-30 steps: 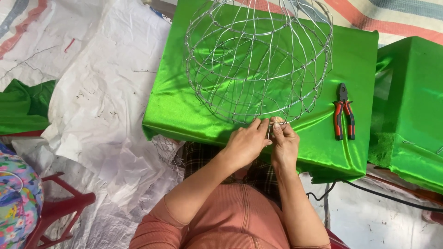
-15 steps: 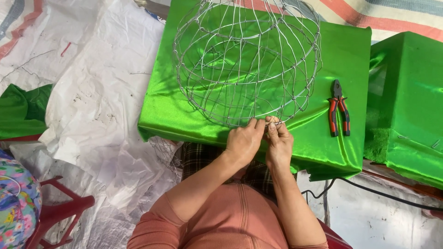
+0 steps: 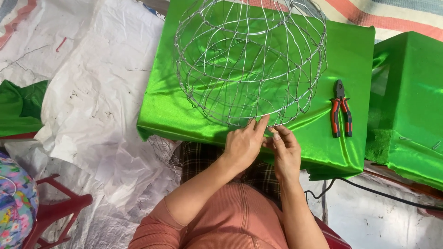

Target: A person is manually assembling and shaping a spherical wire frame on a green fabric-covered surface.

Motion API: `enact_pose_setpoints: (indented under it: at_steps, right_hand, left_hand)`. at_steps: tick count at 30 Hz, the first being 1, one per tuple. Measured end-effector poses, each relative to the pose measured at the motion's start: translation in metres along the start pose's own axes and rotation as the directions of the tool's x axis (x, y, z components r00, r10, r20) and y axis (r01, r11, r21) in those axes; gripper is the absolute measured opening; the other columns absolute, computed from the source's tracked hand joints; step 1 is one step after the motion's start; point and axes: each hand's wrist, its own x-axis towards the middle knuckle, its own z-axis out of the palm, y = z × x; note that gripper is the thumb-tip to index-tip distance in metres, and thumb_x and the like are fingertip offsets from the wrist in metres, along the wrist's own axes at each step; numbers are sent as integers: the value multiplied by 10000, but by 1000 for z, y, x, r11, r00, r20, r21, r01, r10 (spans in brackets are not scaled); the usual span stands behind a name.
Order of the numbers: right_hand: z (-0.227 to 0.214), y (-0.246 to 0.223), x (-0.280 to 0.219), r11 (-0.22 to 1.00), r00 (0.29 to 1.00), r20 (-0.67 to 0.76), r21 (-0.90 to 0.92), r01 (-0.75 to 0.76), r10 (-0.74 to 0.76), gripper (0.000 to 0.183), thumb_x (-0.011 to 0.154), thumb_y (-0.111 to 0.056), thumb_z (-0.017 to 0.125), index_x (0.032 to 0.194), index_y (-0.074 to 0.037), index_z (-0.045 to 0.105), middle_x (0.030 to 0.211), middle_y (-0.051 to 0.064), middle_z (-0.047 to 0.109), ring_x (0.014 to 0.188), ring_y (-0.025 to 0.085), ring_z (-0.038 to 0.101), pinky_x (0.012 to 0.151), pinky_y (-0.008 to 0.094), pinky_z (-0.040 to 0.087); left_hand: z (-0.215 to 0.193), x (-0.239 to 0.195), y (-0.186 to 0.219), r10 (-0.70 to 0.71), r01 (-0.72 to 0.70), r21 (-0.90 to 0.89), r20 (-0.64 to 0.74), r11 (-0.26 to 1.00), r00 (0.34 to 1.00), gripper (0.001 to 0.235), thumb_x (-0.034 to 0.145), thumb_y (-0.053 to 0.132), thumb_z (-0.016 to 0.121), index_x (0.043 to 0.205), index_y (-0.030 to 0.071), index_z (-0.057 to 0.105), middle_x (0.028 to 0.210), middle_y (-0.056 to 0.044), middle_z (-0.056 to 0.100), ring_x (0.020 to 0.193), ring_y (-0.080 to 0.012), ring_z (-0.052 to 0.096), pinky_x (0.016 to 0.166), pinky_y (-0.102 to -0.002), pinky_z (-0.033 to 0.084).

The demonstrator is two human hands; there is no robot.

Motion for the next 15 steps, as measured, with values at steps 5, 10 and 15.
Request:
enact_pose_setpoints:
  at_steps: [5, 10, 15]
  right_hand:
    - [-6, -11, -4, 972, 998, 49, -227, 61, -51, 273, 993, -68, 643, 1255, 12, 653, 1092, 133, 725, 799, 142, 670, 755, 321, 595]
    - [-4, -17, -6, 960, 997, 55, -271, 72, -59, 265, 986, -80, 660, 1237, 1, 686, 1039, 119, 743, 779, 112, 649, 742, 284, 573]
    - [-16, -21, -3, 936, 994, 49, -334, 110, -100, 256, 985, -56, 667, 1233, -1, 694, 1026, 153, 746, 746, 145, 621, 732, 308, 552]
  left_hand:
    - [-4, 2, 1, 12, -12, 5, 4, 1000, 1000, 529, 920, 146, 705, 1396, 49, 494, 1037, -243, 680, 627, -407, 732, 521, -541, 591]
    - [1, -1, -3, 26, -26, -6, -5, 1000, 1000, 499, 920, 177, 711, 1365, 42, 529, 1019, -224, 677, 612, -374, 730, 497, -503, 590]
    - [2, -9, 1, 45, -46, -46, -17, 998, 999, 448, 927, 105, 701, 1342, -7, 576, 1005, -248, 664, 601, -336, 709, 481, -444, 581]
